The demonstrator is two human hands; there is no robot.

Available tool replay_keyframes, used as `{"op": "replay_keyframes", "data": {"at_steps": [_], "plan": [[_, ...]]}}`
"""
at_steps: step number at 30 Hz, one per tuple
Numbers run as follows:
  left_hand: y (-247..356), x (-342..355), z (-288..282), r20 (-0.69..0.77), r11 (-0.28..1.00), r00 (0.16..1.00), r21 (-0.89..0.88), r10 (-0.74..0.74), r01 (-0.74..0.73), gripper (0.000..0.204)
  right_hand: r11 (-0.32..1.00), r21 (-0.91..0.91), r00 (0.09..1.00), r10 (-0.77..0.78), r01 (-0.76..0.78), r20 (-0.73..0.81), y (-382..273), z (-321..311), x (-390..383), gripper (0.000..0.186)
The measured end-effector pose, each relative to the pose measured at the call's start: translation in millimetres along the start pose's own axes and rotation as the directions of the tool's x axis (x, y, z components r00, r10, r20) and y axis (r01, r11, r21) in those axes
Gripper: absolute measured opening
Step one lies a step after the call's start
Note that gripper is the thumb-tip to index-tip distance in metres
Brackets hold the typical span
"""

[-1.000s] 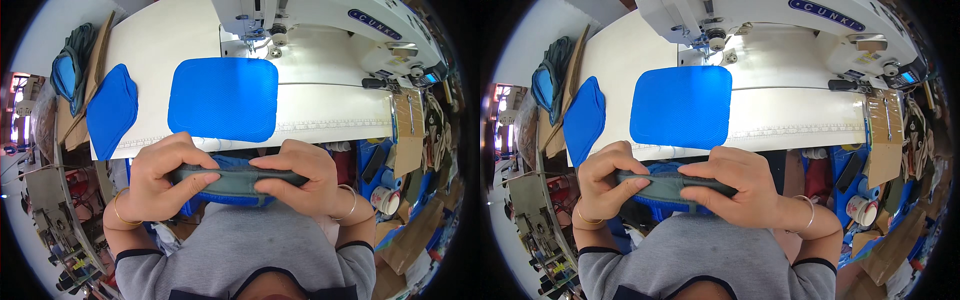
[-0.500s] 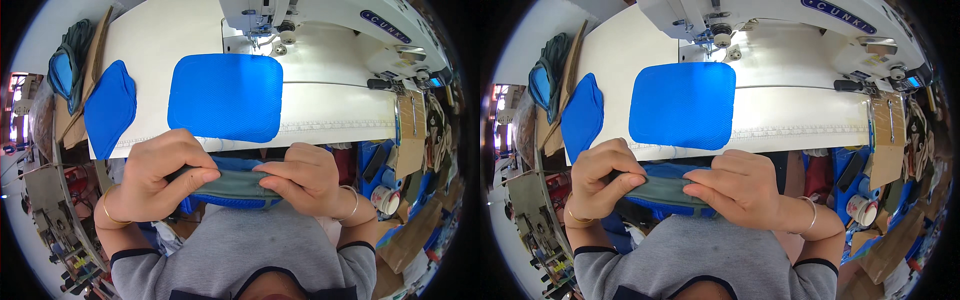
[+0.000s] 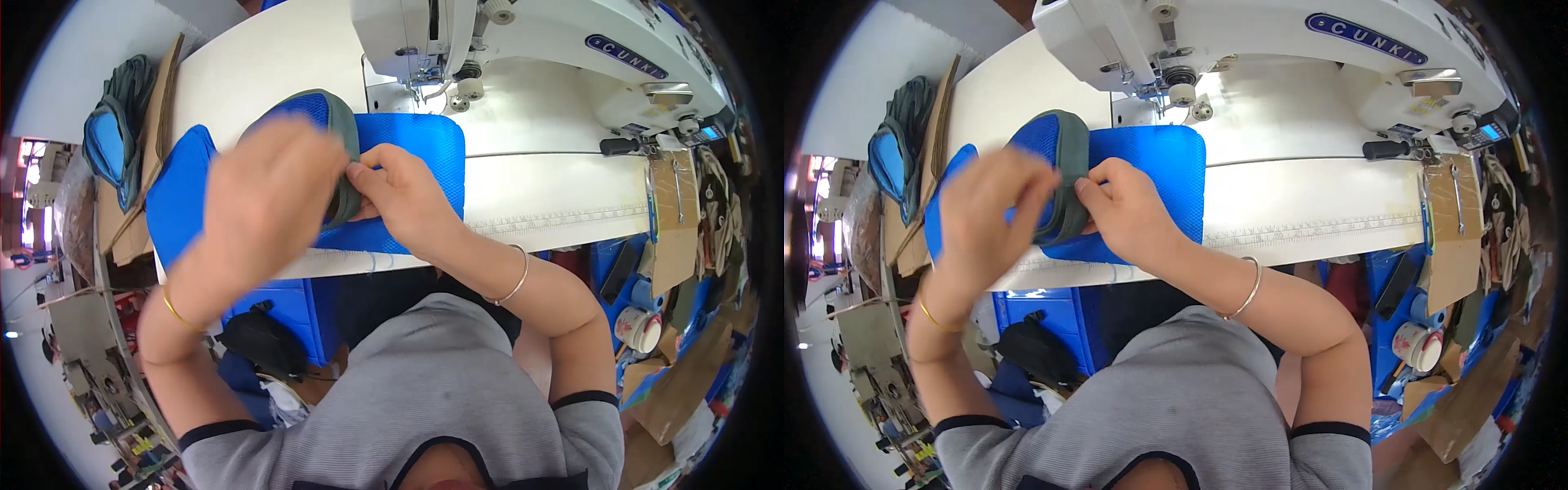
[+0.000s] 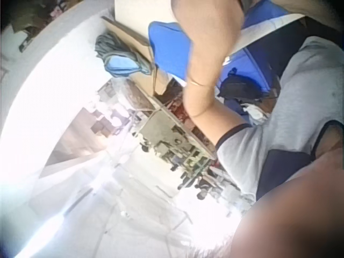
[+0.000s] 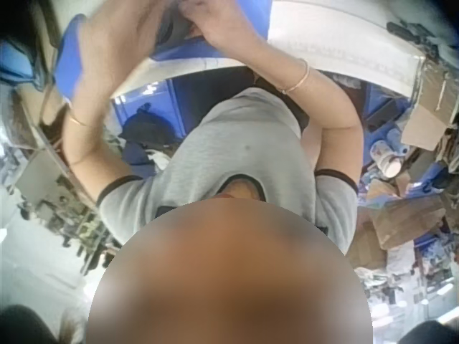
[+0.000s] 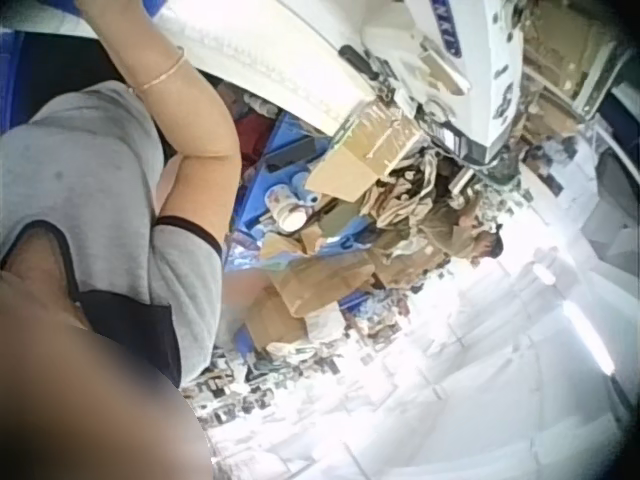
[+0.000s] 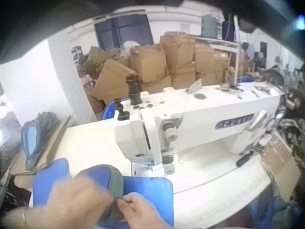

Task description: Sewing the edges and components of a blue mesh bag using an industrial sewing machine.

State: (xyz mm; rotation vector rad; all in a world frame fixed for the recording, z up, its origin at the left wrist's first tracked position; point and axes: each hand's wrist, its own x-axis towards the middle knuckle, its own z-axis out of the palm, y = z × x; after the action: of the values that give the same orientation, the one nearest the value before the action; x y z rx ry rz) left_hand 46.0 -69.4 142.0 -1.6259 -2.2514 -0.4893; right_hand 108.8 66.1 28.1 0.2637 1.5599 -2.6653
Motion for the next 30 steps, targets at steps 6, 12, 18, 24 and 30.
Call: {"op": "replay_keyframes", "data": {"at_steps": [6,12,18,24,30], "plan": [[17,-58,33,-0.079,0.991,0.992,0.083,-0.098,0.104,0.031,0.992,0.075,0.993,0.104,-0.099,-0.059,-14,5,17,0.026],[1,-70,68,-0.275,0.969,0.944,0.114,-0.183,0.221,0.042,0.987,0.155,0.986,0.073,-0.049,-0.149,-20,25,27,0.024],[-26,-66,86,-0.343,0.98,0.937,0.149,-0.074,0.132,0.046,0.996,0.083,0.958,-0.01,0.035,-0.286,-15,32,42,0.024],[-37,-57,79,-0.333,0.907,0.935,0.419,0.118,0.035,0.038,0.993,-0.11,0.955,-0.062,0.031,-0.29,-7,24,49,0.023],[-44,-44,74,-0.251,0.813,0.928,0.576,0.275,-0.085,0.027,0.971,-0.236,0.929,-0.131,0.049,-0.347,3,21,53,0.023]]}}
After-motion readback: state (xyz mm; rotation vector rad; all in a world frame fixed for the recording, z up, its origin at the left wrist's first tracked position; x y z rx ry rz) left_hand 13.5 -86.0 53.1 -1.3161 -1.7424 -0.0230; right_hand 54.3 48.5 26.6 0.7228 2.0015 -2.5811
